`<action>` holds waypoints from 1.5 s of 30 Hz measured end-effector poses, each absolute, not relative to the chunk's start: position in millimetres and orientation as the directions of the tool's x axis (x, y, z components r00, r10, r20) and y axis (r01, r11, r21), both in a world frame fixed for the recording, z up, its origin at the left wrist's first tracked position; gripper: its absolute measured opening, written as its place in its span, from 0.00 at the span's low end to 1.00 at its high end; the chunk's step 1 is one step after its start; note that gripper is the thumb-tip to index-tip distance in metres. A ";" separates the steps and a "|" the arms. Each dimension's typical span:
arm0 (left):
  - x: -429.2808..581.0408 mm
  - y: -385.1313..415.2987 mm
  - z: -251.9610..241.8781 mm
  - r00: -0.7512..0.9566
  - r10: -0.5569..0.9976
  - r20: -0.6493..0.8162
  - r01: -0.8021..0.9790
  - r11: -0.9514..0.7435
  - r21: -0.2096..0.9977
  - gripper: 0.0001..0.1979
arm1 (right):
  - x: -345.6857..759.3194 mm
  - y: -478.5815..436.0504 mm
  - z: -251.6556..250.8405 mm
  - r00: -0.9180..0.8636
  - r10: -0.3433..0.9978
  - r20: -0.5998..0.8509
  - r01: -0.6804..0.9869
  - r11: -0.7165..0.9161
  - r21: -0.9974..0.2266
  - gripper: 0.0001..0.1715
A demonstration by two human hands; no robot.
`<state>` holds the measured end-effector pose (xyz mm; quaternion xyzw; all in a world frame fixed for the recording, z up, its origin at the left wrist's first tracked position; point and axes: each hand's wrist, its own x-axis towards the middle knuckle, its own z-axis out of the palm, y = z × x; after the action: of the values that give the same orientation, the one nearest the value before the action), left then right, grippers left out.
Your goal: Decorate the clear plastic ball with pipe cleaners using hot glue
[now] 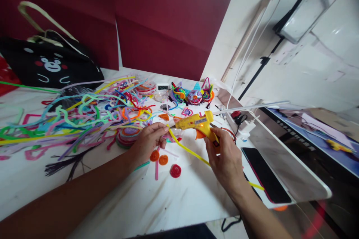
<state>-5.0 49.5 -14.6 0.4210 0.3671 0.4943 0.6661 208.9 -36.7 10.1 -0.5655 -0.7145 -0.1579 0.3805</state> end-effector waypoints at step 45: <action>-7.6 53.7 -22.4 0.254 0.966 -0.042 -0.395 0.144 0.908 0.11 | 269.2 -19.3 -37.9 0.135 0.933 0.334 0.964 -0.046 -0.261 0.12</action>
<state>-7.6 53.7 -22.4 0.4162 0.3433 0.5049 0.6738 269.2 -19.3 -37.9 -0.7223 -0.6566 -0.0368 0.2141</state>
